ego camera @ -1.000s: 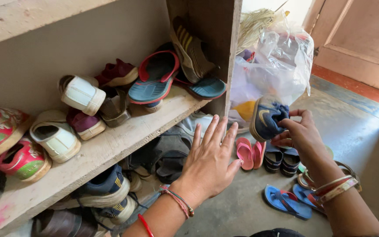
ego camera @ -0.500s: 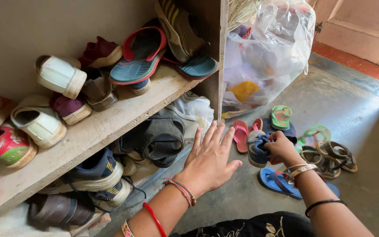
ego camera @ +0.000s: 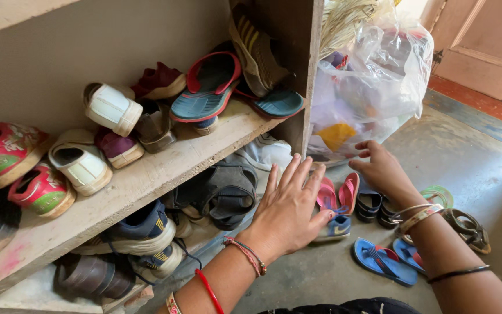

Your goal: The person wipes the top of a wooden shoe rack with a cloth, then removes various shoes and sandals from the shelves and places them on the floor.

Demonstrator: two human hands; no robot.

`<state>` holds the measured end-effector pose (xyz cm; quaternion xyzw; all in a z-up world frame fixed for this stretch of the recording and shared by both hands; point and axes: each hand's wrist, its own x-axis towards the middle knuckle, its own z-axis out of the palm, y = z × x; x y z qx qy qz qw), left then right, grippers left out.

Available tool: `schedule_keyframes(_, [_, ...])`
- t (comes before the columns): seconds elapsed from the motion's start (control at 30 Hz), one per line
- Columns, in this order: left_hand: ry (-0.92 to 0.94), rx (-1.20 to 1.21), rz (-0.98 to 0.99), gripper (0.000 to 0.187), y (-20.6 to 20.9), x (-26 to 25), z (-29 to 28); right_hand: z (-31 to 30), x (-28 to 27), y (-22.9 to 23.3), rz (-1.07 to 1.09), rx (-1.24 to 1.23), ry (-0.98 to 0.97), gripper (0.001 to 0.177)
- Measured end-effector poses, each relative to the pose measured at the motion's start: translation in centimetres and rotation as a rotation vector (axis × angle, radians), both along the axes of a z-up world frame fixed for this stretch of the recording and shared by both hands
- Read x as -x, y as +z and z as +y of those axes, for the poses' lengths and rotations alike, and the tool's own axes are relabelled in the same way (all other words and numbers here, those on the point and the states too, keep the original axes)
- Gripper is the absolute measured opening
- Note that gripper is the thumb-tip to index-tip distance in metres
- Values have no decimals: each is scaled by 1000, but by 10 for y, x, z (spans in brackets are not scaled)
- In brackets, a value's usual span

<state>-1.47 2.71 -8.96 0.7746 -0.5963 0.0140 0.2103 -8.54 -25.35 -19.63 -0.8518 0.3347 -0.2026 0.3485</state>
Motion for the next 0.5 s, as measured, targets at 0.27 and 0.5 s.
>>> schedule_keyframes(0.27, [61, 131, -41, 84, 30, -27, 11, 71, -32, 128, -140, 76, 153, 39])
schedule_keyframes(0.5, [217, 228, -160, 84, 50, -60, 26, 107, -78, 164, -307, 371, 272, 42])
